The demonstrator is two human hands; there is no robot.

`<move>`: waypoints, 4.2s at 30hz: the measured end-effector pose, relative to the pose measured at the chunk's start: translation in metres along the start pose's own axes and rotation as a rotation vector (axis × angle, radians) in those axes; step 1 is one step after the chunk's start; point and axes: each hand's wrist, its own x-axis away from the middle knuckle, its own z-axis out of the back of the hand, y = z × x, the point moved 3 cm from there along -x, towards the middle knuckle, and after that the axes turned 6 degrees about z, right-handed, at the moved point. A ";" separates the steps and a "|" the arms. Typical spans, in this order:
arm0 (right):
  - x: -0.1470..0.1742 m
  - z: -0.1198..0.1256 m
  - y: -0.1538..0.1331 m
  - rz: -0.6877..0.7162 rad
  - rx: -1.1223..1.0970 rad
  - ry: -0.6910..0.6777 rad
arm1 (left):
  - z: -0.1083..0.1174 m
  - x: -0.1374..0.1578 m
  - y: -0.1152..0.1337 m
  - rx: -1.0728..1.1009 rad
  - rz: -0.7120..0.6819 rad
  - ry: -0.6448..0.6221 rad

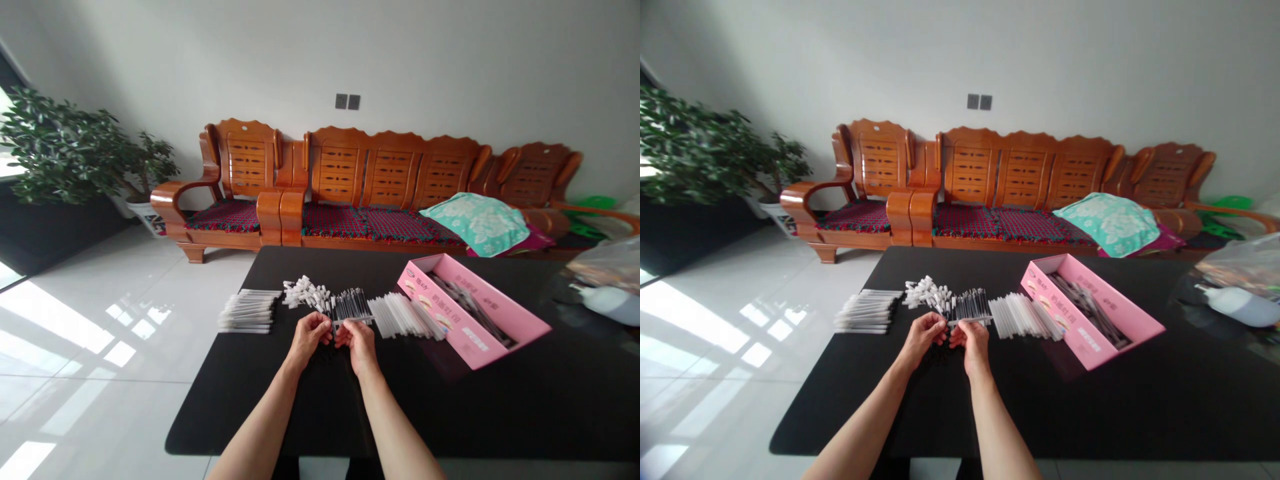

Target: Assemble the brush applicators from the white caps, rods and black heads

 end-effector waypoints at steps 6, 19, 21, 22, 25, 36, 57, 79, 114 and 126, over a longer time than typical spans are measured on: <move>-0.001 0.002 0.003 0.009 0.006 -0.021 | -0.003 0.000 0.002 0.006 0.000 0.006; 0.001 0.000 0.000 0.004 0.007 -0.009 | -0.006 -0.002 0.001 -0.027 0.021 0.096; 0.001 -0.001 -0.001 -0.006 0.001 0.000 | -0.004 -0.002 -0.001 -0.076 0.045 0.111; 0.001 -0.001 -0.001 -0.008 -0.001 0.004 | -0.003 -0.002 -0.003 -0.105 0.060 0.115; 0.001 -0.002 -0.002 -0.007 0.007 0.001 | -0.001 -0.003 -0.005 -0.149 0.080 0.098; 0.000 0.001 0.002 0.006 0.007 -0.002 | -0.001 -0.003 -0.001 -0.063 0.051 0.064; -0.002 0.004 0.005 0.001 0.023 -0.011 | 0.001 -0.005 -0.003 -0.234 0.120 0.057; -0.002 0.003 0.005 -0.004 0.031 -0.003 | -0.001 -0.003 0.002 -0.156 0.037 0.039; 0.000 0.001 0.002 -0.004 0.044 -0.034 | -0.002 0.000 0.000 -0.195 0.073 0.007; 0.000 -0.001 -0.001 -0.010 0.074 -0.056 | -0.002 0.000 0.000 -0.264 0.118 -0.006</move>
